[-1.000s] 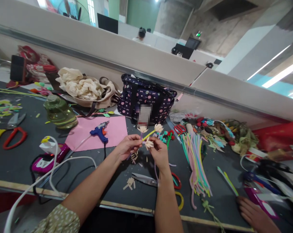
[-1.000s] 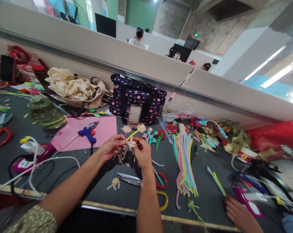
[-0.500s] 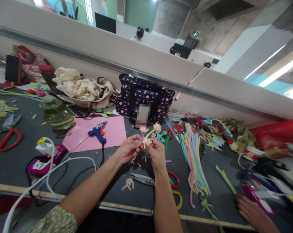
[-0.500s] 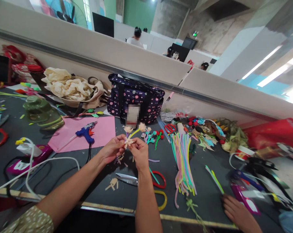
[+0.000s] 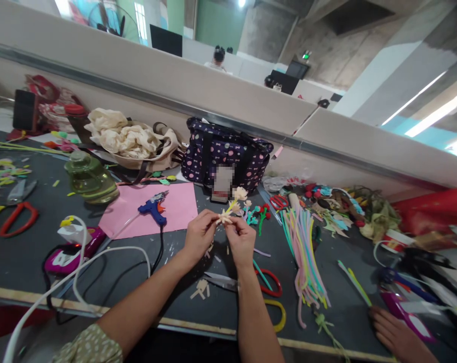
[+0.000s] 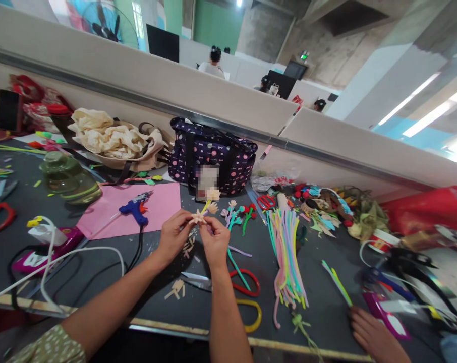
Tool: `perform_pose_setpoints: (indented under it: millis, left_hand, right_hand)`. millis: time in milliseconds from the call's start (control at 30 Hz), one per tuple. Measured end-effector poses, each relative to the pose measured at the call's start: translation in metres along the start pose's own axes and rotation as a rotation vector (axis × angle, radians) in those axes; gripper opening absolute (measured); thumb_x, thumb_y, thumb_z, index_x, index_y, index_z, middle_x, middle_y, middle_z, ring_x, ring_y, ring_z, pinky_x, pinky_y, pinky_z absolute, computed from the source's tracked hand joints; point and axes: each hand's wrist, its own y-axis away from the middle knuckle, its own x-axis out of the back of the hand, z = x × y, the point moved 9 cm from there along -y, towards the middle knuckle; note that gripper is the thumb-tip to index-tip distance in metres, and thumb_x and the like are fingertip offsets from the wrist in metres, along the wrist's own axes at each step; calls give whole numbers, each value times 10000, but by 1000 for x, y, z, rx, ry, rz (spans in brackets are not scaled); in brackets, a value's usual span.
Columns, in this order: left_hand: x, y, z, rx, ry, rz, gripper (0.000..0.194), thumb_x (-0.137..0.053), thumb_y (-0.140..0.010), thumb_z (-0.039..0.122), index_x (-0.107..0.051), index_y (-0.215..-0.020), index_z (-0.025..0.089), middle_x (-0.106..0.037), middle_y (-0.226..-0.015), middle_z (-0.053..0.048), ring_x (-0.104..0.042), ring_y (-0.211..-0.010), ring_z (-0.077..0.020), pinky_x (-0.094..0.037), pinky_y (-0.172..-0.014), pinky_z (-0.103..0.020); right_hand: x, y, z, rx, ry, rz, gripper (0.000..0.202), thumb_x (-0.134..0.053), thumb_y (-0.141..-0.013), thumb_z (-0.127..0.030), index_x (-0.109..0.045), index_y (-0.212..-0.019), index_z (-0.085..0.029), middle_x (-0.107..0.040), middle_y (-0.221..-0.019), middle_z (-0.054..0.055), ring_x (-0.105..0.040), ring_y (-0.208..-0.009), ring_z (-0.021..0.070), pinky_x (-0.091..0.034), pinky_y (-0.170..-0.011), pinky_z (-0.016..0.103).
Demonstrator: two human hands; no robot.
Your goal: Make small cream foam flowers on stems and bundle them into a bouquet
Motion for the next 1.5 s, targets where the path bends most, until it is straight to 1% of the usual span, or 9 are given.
perform_pose_setpoints:
  millis: [167,467,633,733,933,1133,1267,1400,1500]
  left_hand:
    - [-6,-2,-19,172,232,-4,149,-649,-758,316,-668,-725,172,-552,-717,-13,-521,-640,-130,-419,-607,-229]
    - [-26,5,-48,501,676,-36,300,-790,-615,327,-637,-778,126,-597,-670,-2,-532,-548,-87,-469,-553,-222]
    - [-28,4,-50,470,619,-82,316,-772,-648,350,-635,-830,131,-600,-720,-5,-542,-567,-90,-460,-502,-201]
    - [-25,2,-52,437,540,-78,317,-758,-663,364,-641,-846,134,-594,-715,2,-503,-531,-73,-395,-433,-173]
    - [-21,0,-54,435,511,-41,291,-788,-615,317,-663,-806,137,-629,-716,-1,-529,-572,-81,-420,-543,-191]
    - [-23,-1,-50,457,523,-83,267,-796,-597,286,-672,-774,131,-649,-736,-7,-565,-650,-105,-432,-639,-207]
    - [-25,-1,-51,463,553,-110,274,-801,-596,287,-660,-772,130,-644,-735,-7,-568,-661,-108,-437,-650,-211]
    - [-18,-3,-51,452,566,-55,281,-796,-609,296,-643,-777,130,-647,-717,-6,-584,-647,-108,-442,-650,-209]
    - [-11,-4,-50,457,557,5,263,-767,-652,315,-623,-775,133,-635,-663,1,-592,-603,-101,-438,-611,-196]
  right_hand:
    - [-3,0,-1,-4,51,-8,213,-585,-801,-359,-643,-813,-155,-597,-680,-7,-459,-545,96,-382,-524,203]
    - [-1,3,0,-18,173,21,223,-560,-821,-392,-622,-822,-178,-589,-605,-29,-503,-490,103,-406,-500,203]
    - [3,5,-13,111,454,66,203,-538,-841,-360,-650,-819,-193,-611,-615,-17,-521,-523,119,-397,-550,220]
    - [1,6,-20,190,485,69,201,-510,-852,-323,-668,-855,-199,-660,-715,9,-560,-593,132,-417,-615,231]
    - [3,4,-10,98,431,86,235,-521,-829,-343,-679,-919,-195,-535,-539,-41,-438,-447,114,-348,-484,223]
    - [2,2,-4,67,390,37,202,-508,-833,-322,-663,-861,-196,-425,-495,-70,-398,-433,101,-326,-472,213]
    - [-1,4,-10,111,490,47,210,-502,-853,-331,-668,-887,-206,-518,-546,-46,-464,-477,111,-352,-519,222]
    - [-4,7,-21,188,465,12,220,-495,-870,-351,-649,-926,-204,-642,-691,1,-566,-584,131,-408,-595,227]
    - [16,0,-16,141,384,28,253,-436,-903,-364,-629,-920,-200,-668,-722,21,-613,-627,143,-441,-630,233]
